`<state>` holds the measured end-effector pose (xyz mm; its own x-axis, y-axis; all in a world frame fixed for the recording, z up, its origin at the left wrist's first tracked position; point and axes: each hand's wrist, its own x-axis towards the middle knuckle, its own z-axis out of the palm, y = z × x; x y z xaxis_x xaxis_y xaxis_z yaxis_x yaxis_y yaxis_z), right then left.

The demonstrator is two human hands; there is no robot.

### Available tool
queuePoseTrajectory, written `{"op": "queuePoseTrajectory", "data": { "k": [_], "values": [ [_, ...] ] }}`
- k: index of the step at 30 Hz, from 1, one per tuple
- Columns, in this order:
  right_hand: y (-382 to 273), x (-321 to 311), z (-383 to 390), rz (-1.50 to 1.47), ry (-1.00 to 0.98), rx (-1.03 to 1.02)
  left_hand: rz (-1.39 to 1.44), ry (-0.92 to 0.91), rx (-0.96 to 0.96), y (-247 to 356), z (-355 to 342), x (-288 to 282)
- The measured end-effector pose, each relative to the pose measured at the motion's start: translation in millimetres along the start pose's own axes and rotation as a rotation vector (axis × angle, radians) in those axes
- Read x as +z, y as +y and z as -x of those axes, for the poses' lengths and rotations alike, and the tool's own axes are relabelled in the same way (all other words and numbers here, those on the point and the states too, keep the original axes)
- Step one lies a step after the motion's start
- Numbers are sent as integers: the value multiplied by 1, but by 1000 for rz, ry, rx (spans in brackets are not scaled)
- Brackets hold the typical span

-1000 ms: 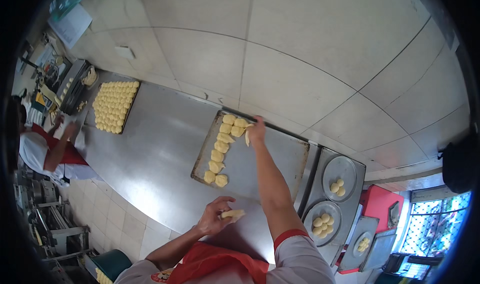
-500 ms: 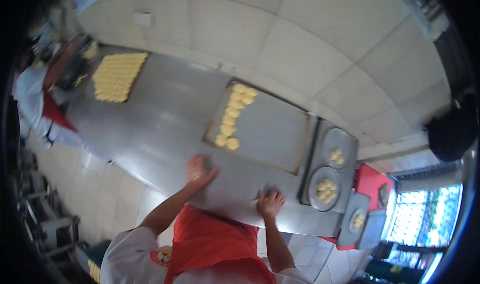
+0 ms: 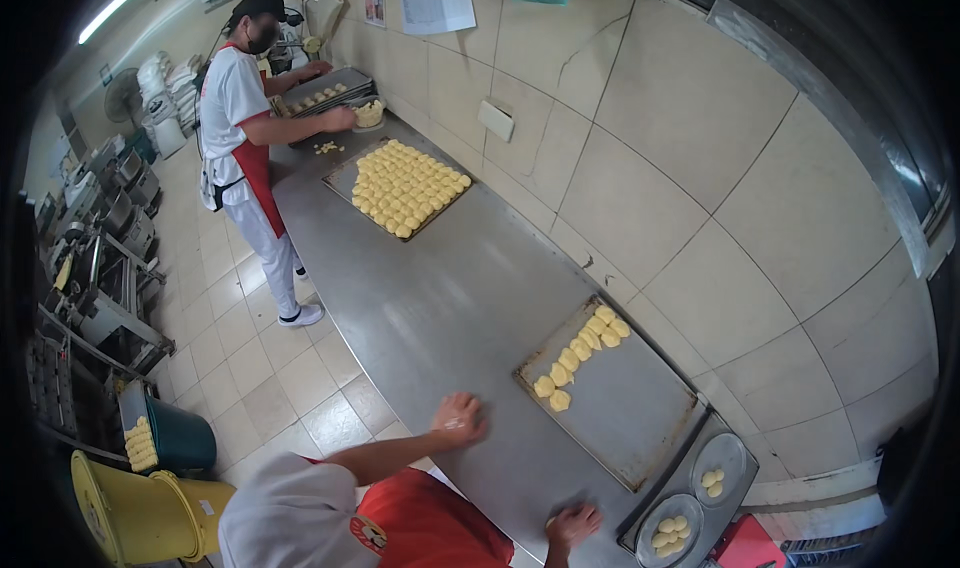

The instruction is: The person carries two trays of dough balls to a commercial oven, places them inside, then returns to a workstation to arrange pieces of dough onto round pans and rectangular trays by hand.

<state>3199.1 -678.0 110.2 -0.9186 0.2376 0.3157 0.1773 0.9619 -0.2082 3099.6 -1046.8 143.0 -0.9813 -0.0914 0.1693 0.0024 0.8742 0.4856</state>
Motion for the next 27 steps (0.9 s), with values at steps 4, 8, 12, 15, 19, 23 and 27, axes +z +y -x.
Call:
{"op": "queuePoseTrajectory", "data": {
  "k": [4, 8, 12, 15, 19, 23, 27],
  "values": [
    [-91, 16, -55, -246, -112, -70, 89, -89, -80, 77, -15, 45],
    [-91, 22, 31, -310, -116, -436, 58, -229, 298, 82, 68, 52],
    [-62, -86, 53, -176, 79, -401, 1, -270, 376, -16, 85, 33],
    [4, -7, 11, -155, 90, -102, -13, -112, 180, -14, 9, 8],
    [-69, 22, -61, -269, -71, -4, 75, 70, -99, 46, -31, 50],
    [-102, 4, -23, -308, -218, -124, 115, -59, -188, 94, -1, 58],
    [-51, -22, 4, -362, -233, -142, 111, -299, -69, 86, 14, 72]
  ]
}}
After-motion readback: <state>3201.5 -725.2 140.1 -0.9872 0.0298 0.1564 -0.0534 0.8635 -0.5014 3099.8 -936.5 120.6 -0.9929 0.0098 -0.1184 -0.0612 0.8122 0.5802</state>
